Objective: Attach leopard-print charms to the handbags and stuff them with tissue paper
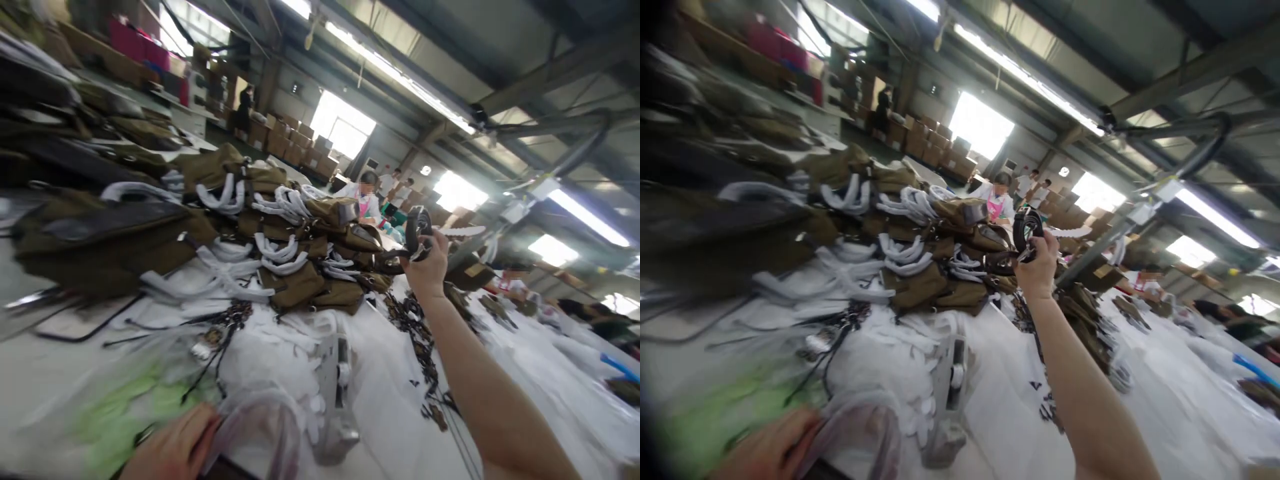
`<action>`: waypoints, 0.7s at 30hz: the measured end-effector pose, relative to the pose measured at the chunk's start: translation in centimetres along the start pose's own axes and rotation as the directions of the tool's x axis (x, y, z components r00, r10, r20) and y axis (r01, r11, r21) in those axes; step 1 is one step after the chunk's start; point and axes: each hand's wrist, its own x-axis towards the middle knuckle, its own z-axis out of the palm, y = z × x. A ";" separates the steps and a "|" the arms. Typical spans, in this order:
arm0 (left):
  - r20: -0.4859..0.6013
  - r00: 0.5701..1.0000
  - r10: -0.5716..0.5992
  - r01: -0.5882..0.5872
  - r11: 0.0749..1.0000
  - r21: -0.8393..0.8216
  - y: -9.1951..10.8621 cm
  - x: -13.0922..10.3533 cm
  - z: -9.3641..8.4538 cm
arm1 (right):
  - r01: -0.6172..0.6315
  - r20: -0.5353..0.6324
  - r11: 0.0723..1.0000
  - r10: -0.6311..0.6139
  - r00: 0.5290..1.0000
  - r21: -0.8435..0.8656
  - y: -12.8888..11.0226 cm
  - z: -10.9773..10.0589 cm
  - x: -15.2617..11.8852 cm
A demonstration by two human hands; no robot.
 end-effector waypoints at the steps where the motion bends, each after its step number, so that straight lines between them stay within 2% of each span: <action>1: 0.040 0.998 0.051 -0.051 0.999 0.011 0.4 0.0 -0.4 | 0.024 0.041 0.997 -0.028 0.999 0.080 -3.2 0.9 -0.5; 3: 0.076 0.995 0.063 -0.064 0.998 0.015 1.4 0.6 -1.5 | 0.034 0.123 0.972 -0.065 0.990 0.234 -9.6 3.1 -2.3; 5: 0.115 0.992 0.050 -0.045 0.998 -0.044 2.4 1.3 -2.9 | 0.000 0.253 0.940 -0.092 0.963 0.342 -15.7 5.6 -5.2; 8: 0.175 0.985 0.001 0.027 0.987 -0.160 3.4 1.5 -5.9 | -0.078 0.491 0.928 -0.121 0.863 0.365 -23.5 9.6 -10.8; 10: 0.223 0.975 -0.028 0.078 0.972 -0.221 3.6 0.8 -8.1 | -0.087 0.660 0.939 -0.167 0.733 0.334 -27.1 11.7 -14.2; 13: 0.288 0.957 -0.045 0.135 0.945 -0.299 3.5 -0.5 -10.9 | -0.084 0.863 0.963 -0.187 0.469 0.255 -29.7 12.9 -17.0; 14: 0.303 0.951 -0.063 0.165 0.932 -0.322 3.4 -0.8 -11.7 | -0.078 0.890 0.968 -0.186 0.417 0.239 -30.0 12.6 -17.1; 15: 0.313 0.945 -0.093 0.204 0.916 -0.344 3.2 -1.0 -12.4 | -0.070 0.896 0.969 -0.191 0.402 0.238 -30.0 11.8 -16.9; 16: 0.320 0.939 -0.128 0.248 0.897 -0.367 3.1 -1.1 -13.0 | -0.067 0.885 0.965 -0.202 0.420 0.253 -30.0 10.6 -16.5; 17: 0.329 0.929 -0.169 0.297 0.871 -0.391 2.9 -1.1 -13.5 | -0.064 0.851 0.957 -0.221 0.476 0.284 -29.8 9.0 -15.9; 18: 0.332 0.921 -0.203 0.338 0.842 -0.421 2.6 -1.1 -13.8 | -0.076 0.797 0.943 -0.229 0.559 0.324 -29.7 7.2 -15.4; 20: 0.359 0.899 -0.251 0.411 0.765 -0.496 1.9 -0.8 -13.9 | -0.169 0.657 0.896 -0.163 0.736 0.411 -29.5 3.0 -14.5; 21: 0.383 0.878 -0.287 0.464 0.705 -0.536 1.4 -0.6 -13.8 | -0.224 0.599 0.854 -0.123 0.791 0.470 -29.6 0.9 -14.4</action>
